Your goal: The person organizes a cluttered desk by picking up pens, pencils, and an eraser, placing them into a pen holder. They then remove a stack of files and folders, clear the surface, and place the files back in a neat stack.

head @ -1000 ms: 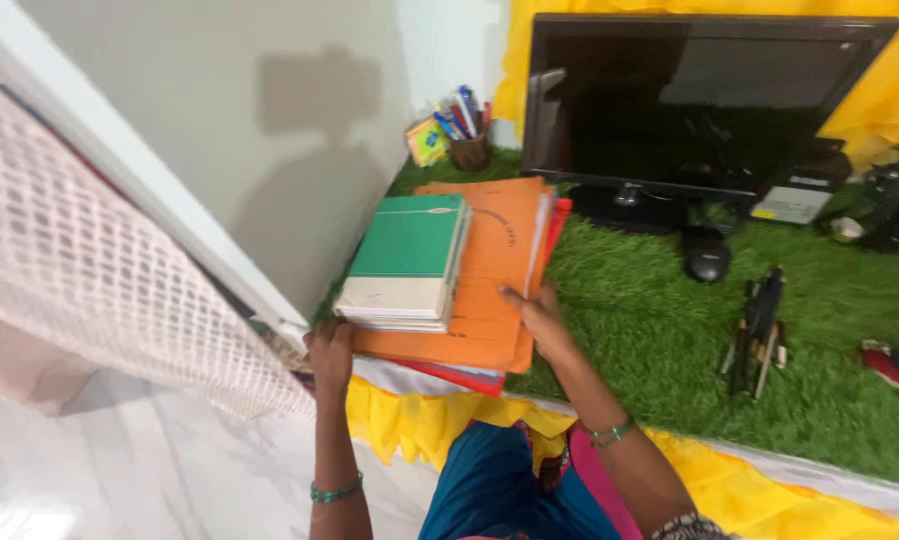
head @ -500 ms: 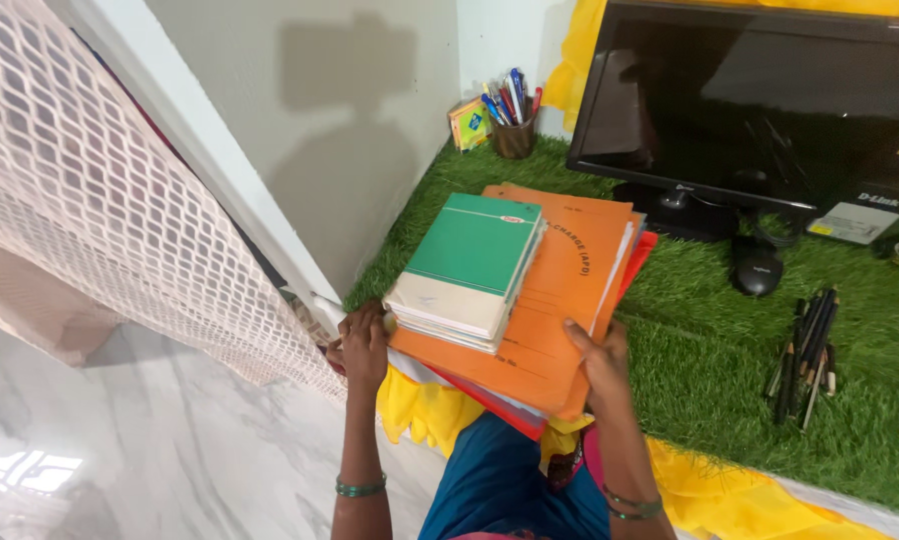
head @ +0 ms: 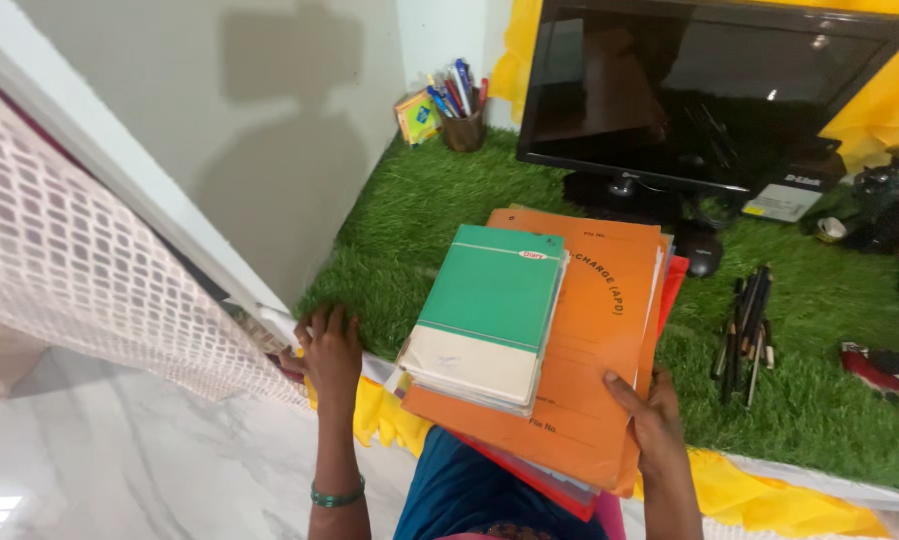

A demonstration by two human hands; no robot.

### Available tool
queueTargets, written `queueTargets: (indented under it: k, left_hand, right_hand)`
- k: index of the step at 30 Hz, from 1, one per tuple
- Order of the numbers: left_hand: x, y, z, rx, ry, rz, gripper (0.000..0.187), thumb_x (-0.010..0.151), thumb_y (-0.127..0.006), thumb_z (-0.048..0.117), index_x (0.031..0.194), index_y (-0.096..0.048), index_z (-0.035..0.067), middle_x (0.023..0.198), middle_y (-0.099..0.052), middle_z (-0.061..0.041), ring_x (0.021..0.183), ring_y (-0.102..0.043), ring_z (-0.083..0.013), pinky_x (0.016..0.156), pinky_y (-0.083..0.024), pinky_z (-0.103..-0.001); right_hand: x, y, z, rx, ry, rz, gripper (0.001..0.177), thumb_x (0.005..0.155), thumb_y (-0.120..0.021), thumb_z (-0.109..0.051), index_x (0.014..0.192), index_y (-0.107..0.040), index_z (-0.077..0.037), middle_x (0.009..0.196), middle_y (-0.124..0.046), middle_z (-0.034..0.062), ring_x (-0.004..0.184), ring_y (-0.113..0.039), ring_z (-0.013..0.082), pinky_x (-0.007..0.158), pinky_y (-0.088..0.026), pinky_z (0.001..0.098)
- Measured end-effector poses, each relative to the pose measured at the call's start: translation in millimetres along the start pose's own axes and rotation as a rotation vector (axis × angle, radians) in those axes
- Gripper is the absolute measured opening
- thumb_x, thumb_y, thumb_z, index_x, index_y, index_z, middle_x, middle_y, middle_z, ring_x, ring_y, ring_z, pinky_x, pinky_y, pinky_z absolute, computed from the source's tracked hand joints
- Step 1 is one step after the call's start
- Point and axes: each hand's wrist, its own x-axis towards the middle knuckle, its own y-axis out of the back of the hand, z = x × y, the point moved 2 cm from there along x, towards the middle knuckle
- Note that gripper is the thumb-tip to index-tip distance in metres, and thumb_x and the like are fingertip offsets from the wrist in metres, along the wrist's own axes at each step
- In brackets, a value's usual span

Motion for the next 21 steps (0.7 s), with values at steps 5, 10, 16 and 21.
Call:
queueTargets:
  k: [5,10,16,21]
  left_hand:
    - [14,-41,32,-0.552,-0.068,-0.286,0.037,0.101,-0.057,0.043,0.119,-0.072,0.014,0.124,-0.069,-0.01,0.116,-0.063,-0.0331,0.095,-0.049,-0.046]
    - [40,-99,72,-0.804,0.029,-1.101,0.09,0.108,-0.019,0.072,0.108,-0.068,-0.003,0.106,-0.069,-0.022,0.105,-0.066,-0.0362,0.094,-0.052,-0.048]
    - [59,-42,134,-1.447,0.269,-1.25,0.084,0.097,-0.029,0.072,0.148,-0.051,0.01,0.134,-0.064,-0.01,0.117,-0.065,-0.0197,0.1,-0.053,-0.039]
    - [56,-6,156,-1.632,0.618,-1.325,0.075,0.094,-0.063,0.053,0.142,-0.057,-0.003,0.125,-0.067,-0.02,0.098,-0.071,-0.0224,0.083,-0.06,-0.035]
  right_hand:
    - [4,6,4,-0.023,-0.043,-0.034,0.063,0.086,-0.073,-0.015,0.136,-0.042,0.008,0.121,-0.067,0.0252,0.107,-0.068,0.0301,0.09,-0.054,0.0403]
    - [16,10,3,-0.08,-0.137,-0.098,0.067,0.086,-0.072,-0.02,0.142,-0.043,0.001,0.129,-0.067,0.0192,0.115,-0.067,0.0256,0.092,-0.054,0.037]
    - [34,-15,-14,0.042,-0.046,-0.171,0.058,0.087,-0.07,-0.015,0.14,-0.05,0.002,0.127,-0.069,0.0174,0.112,-0.069,0.0267,0.091,-0.058,0.038]
    - [19,-33,-27,0.009,0.023,-0.122,0.057,0.083,-0.072,-0.006,0.135,-0.05,0.002,0.12,-0.07,0.0197,0.104,-0.072,0.0301,0.085,-0.06,0.041]
